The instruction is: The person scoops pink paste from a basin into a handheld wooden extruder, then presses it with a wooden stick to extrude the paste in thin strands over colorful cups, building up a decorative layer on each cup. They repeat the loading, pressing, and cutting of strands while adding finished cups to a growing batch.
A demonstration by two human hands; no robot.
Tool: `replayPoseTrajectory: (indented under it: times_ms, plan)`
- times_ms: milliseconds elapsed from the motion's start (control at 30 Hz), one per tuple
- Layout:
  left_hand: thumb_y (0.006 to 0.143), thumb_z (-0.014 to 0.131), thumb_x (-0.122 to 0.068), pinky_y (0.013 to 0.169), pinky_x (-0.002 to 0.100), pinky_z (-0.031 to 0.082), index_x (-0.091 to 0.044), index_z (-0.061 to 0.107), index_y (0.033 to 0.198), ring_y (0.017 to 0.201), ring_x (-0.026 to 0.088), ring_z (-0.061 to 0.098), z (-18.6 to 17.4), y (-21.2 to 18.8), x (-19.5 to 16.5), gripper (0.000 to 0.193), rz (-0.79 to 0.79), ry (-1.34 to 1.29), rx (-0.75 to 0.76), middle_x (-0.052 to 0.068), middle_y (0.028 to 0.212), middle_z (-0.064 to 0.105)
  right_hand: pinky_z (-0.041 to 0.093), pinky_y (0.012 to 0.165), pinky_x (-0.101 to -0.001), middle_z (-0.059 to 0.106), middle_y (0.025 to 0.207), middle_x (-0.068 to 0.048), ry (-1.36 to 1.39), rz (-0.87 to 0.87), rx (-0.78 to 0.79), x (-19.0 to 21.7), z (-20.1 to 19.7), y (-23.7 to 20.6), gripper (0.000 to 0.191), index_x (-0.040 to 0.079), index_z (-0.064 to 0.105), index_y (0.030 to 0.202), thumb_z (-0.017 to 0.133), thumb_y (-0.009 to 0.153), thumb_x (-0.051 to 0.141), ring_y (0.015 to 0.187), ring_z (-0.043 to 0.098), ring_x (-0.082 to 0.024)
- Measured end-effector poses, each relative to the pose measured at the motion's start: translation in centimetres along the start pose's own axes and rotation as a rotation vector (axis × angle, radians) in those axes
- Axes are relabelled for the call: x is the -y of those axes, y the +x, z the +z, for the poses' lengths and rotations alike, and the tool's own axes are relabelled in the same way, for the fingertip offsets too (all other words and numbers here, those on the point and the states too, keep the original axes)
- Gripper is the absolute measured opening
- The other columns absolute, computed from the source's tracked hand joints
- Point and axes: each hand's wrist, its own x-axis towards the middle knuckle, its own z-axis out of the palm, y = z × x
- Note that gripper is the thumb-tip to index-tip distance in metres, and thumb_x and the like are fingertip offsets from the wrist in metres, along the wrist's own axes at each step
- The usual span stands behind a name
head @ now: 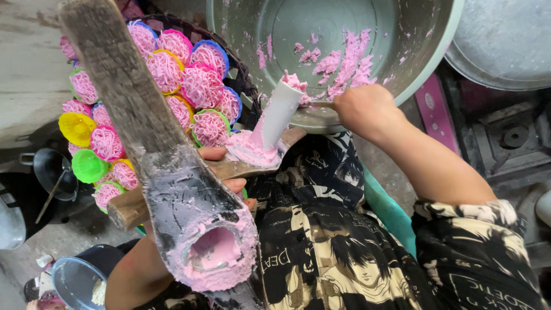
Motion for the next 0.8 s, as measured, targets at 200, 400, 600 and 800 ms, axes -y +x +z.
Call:
replayPoseTrajectory:
  times_ms: [200, 400, 600, 800]
  plan:
    - [0.082, 0.069, -0.002, 0.071, 0.056, 0.066, -0.006, 0.051, 0.134, 0.081, 0.039, 0.074, 0.0, 0.0, -0.2, 0.055, -0.079, 0.058, -0.053, 0.031, 0.105, 0.068, 0.061, 0.064, -0.0457, 0.076, 0.082, -0.013, -0.009, 0.113, 0.127, -2.0, -2.8, -2.7, 0.027, 0.013, 0.077, 0.091, 0.053, 0.100, 0.021, 0.078, 0.076, -0.032]
    - [0.083, 0.068, -0.004, 0.069, 0.056, 0.066, -0.008, 0.051, 0.134, 0.081, 0.042, 0.074, -0.5, 1.0, -0.1, 0.054, -0.070, -0.057, -0.036, 0.032, 0.102, 0.068, 0.061, 0.066, -0.0429, 0.075, 0.084, -0.012, -0.028, 0.071, 0.102, 0.6, -2.9, -2.1, 0.022, 0.012, 0.079, 0.086, 0.058, 0.092, 0.017, 0.079, 0.076, -0.030]
    - [0.083, 0.069, -0.004, 0.070, 0.056, 0.065, -0.007, 0.052, 0.133, 0.081, 0.041, 0.073, -1.8, -0.1, -1.5, 0.053, -0.018, -0.021, -0.030, 0.032, 0.102, 0.068, 0.060, 0.061, -0.0463, 0.075, 0.079, -0.014, 0.029, 0.049, 0.037, -0.8, -2.0, -2.1, 0.021, 0.013, 0.077, 0.088, 0.057, 0.094, 0.015, 0.073, 0.075, -0.033]
    - [0.083, 0.069, -0.004, 0.071, 0.056, 0.065, -0.007, 0.053, 0.133, 0.082, 0.041, 0.073, -1.2, 1.7, -1.2, 0.052, -0.006, -0.007, -0.001, 0.031, 0.103, 0.068, 0.059, 0.067, -0.0444, 0.076, 0.085, -0.014, -0.006, 0.043, 0.026, -0.6, 0.8, 1.1, 0.020, 0.010, 0.078, 0.085, 0.059, 0.089, 0.015, 0.080, 0.075, -0.032]
